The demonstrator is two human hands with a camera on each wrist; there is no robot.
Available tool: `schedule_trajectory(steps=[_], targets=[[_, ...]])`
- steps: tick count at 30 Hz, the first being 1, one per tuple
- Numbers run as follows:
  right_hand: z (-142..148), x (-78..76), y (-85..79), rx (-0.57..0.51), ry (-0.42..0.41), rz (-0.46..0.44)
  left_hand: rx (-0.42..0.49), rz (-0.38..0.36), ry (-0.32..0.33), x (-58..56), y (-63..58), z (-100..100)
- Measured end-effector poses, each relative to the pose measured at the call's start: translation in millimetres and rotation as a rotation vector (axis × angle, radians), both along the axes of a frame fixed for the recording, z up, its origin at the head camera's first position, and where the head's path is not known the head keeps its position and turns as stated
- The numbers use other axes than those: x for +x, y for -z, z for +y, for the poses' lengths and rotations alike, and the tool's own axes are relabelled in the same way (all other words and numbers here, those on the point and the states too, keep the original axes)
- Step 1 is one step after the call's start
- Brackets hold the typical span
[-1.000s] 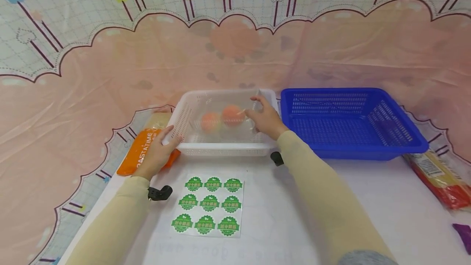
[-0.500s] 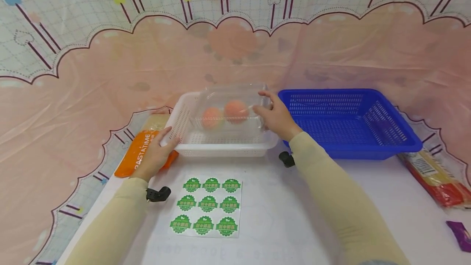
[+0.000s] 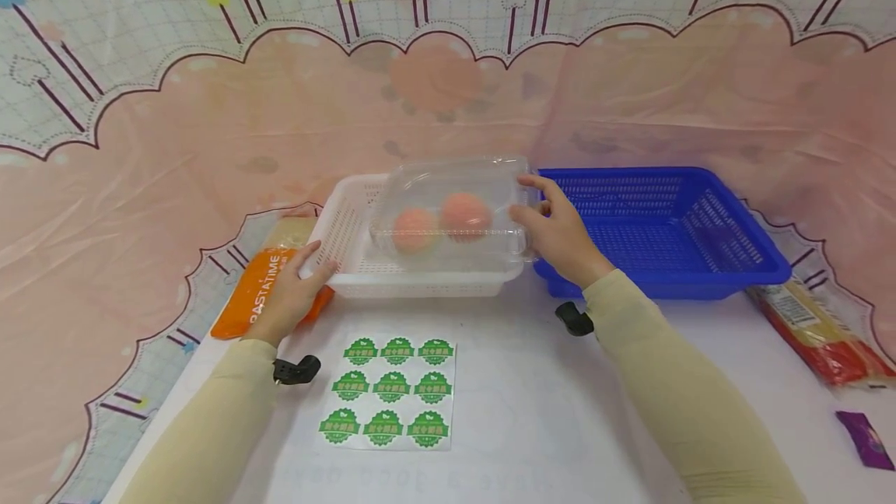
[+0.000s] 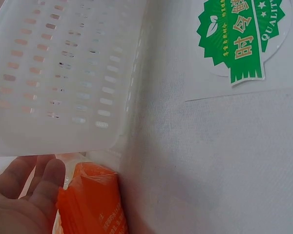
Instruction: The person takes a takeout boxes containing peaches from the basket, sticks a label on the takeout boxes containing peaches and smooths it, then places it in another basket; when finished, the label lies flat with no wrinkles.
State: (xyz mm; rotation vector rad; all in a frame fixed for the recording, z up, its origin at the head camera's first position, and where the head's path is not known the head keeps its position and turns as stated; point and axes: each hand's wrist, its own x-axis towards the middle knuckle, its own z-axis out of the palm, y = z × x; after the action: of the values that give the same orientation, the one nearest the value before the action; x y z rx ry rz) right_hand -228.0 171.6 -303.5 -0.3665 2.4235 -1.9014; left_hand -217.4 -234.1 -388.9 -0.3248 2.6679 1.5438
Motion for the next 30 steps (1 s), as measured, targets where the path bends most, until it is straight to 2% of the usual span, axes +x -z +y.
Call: schedule_trajectory(steps=[6,10,21,25,30], targets=[[15.2,16.3,1.2,0.071,0.016,0.071,0.016,-0.001,0.000,1.0,0.5,0.6],[25.8,27.9,5.4,0.078,0.021,0.078,0.025,-0.005,0.004,0.8,0.0,1.2],[52.4,61.3,21.9,0.011,0.029,0.122,0.021,-0.020,0.016,1.6,0.1,1.0],[61.5,72.0,28.1,0.024,0.037,0.144,0.016,-0.017,0.021,1.7,0.3,0.7],[72.9,85.3,35.9,-0.025,0.026,0.126,0.007,-0.015,0.018,1.4,-0.1,1.7]])
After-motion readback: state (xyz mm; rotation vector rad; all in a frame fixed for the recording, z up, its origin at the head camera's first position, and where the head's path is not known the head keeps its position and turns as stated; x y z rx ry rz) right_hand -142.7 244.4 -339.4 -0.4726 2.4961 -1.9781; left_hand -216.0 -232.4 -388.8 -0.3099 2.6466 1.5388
